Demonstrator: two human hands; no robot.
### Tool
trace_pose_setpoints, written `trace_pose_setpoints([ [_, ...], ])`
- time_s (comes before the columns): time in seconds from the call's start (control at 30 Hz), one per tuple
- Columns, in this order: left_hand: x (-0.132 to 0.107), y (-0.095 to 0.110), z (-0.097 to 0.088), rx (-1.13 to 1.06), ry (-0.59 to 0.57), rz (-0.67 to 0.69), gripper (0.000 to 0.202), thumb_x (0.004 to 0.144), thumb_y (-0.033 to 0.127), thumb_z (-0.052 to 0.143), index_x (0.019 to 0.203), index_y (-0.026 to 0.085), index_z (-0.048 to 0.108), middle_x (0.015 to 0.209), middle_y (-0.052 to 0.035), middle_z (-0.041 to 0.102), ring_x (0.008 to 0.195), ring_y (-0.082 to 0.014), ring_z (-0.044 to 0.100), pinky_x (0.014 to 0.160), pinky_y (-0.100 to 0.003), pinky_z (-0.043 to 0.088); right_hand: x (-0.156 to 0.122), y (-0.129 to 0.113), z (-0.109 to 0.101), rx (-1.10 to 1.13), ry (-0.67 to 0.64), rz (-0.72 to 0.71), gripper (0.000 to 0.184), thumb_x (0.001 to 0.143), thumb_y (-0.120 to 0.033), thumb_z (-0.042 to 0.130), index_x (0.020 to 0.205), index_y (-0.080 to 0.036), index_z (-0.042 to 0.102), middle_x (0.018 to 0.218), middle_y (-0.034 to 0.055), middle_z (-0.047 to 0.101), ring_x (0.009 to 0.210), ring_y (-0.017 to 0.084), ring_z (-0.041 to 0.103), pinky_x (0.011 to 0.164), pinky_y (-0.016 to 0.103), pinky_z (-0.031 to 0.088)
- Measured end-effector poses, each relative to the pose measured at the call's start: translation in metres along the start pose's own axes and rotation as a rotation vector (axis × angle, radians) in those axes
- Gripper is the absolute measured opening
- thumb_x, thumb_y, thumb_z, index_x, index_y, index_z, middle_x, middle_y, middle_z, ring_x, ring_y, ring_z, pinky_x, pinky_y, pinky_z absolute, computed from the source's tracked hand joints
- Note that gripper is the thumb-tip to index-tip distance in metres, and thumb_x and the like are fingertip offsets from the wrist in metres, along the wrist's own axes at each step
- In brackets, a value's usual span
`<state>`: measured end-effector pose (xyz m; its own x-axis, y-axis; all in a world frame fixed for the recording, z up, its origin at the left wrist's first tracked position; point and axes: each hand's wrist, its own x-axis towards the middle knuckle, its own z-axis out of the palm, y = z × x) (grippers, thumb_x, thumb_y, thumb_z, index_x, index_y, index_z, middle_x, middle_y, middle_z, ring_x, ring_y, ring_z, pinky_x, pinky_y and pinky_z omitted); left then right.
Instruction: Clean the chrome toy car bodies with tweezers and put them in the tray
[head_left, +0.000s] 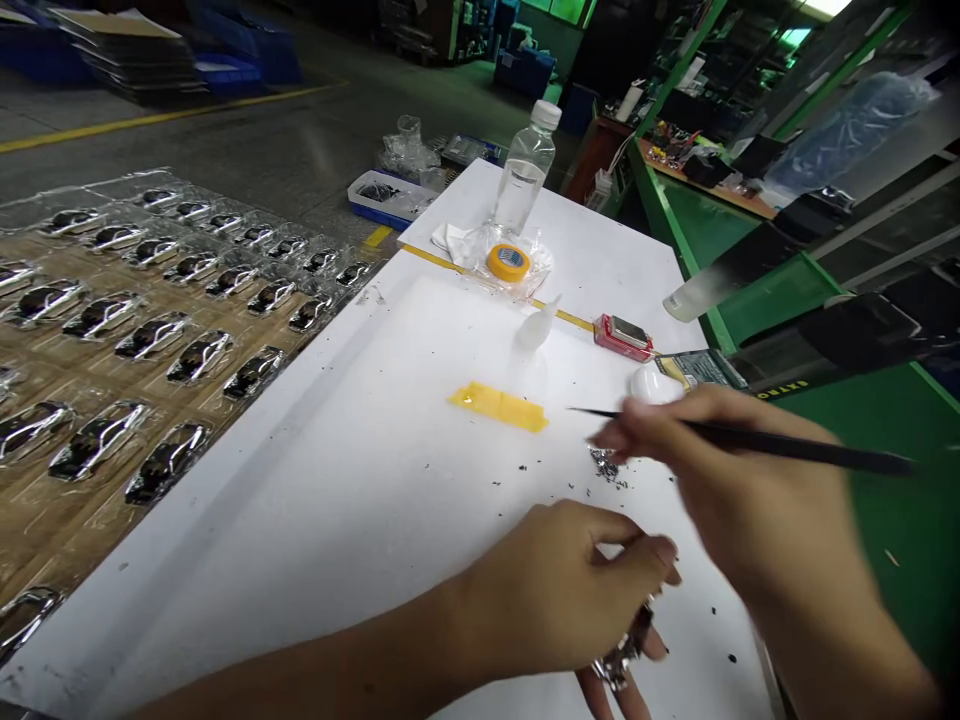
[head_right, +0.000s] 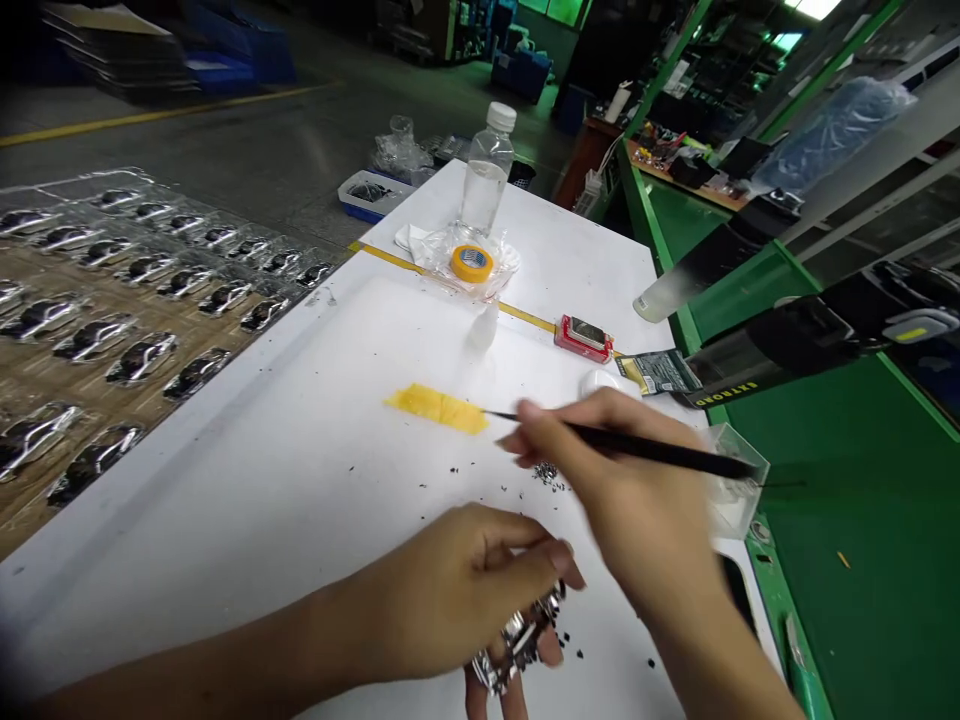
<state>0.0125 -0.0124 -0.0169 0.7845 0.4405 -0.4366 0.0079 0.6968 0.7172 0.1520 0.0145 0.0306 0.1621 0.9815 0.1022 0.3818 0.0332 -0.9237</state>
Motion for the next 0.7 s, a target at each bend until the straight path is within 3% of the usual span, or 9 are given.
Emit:
trace_pose_setpoints([
  [0.1,-0.003,-0.002,-0.004,0.15,0.002,-0.041,0.03,0.092,0.045,0.058,0.099,0.018,0.068,0.071,-0.0023,0.067,0.043,-0.0081,0.054,0.041,-0.017,0.045,0.02,0.003,0.049,-0.071,-0.222,0.059,0.03,0.08,-0.044,0.082,0.066,-0.02,0.069,0.07,0.0053,0.076,0.067,0.019,0.072,0.058,0.027,0.056],
  [0.2,-0.004,-0.006,-0.009,0.315,0.045,-0.009,0.027,0.086,0.045,0.061,0.082,0.021,0.072,0.07,-0.0027,0.072,0.056,-0.0147,0.064,0.044,-0.019,0.042,0.027,0.014,0.074,-0.093,-0.252,0.046,0.033,0.081,-0.047,0.08,0.067,-0.019,0.069,0.075,0.0067,0.077,0.072,0.02,0.071,0.058,0.028,0.053],
  [0.3,-0.001,-0.012,-0.011,0.428,0.1,-0.008,0.036,0.086,0.052,0.057,0.069,0.023,0.07,0.069,-0.003,0.073,0.061,-0.0214,0.069,0.041,-0.024,0.039,0.026,0.018,0.077,-0.137,-0.245,0.046,0.032,0.081,-0.046,0.08,0.069,-0.019,0.071,0.075,0.0065,0.077,0.068,0.019,0.069,0.055,0.027,0.05],
  [0.5,0.005,-0.031,0.0,0.493,0.259,0.059,0.034,0.083,0.056,0.063,0.083,0.024,0.077,0.061,-0.0064,0.067,0.056,-0.0243,0.066,0.044,-0.03,0.041,0.023,0.014,0.076,-0.181,-0.222,0.032,0.027,0.081,-0.044,0.081,0.07,-0.021,0.073,0.078,0.0057,0.077,0.071,0.02,0.071,0.056,0.027,0.052],
  [0.63,0.004,-0.038,0.003,0.509,0.273,0.148,0.029,0.084,0.051,0.063,0.084,0.026,0.077,0.061,-0.0061,0.066,0.06,-0.0243,0.067,0.049,-0.03,0.045,0.022,0.014,0.079,-0.201,-0.212,0.018,0.025,0.081,-0.042,0.081,0.07,-0.021,0.074,0.077,0.0048,0.077,0.071,0.019,0.071,0.058,0.027,0.053],
  [0.7,0.004,-0.037,0.003,0.5,0.254,0.126,0.028,0.084,0.049,0.062,0.085,0.025,0.077,0.059,-0.0055,0.064,0.058,-0.025,0.066,0.048,-0.03,0.044,0.022,0.014,0.079,-0.202,-0.213,0.018,0.024,0.081,-0.041,0.082,0.069,-0.022,0.074,0.076,0.004,0.077,0.07,0.018,0.071,0.058,0.026,0.053],
])
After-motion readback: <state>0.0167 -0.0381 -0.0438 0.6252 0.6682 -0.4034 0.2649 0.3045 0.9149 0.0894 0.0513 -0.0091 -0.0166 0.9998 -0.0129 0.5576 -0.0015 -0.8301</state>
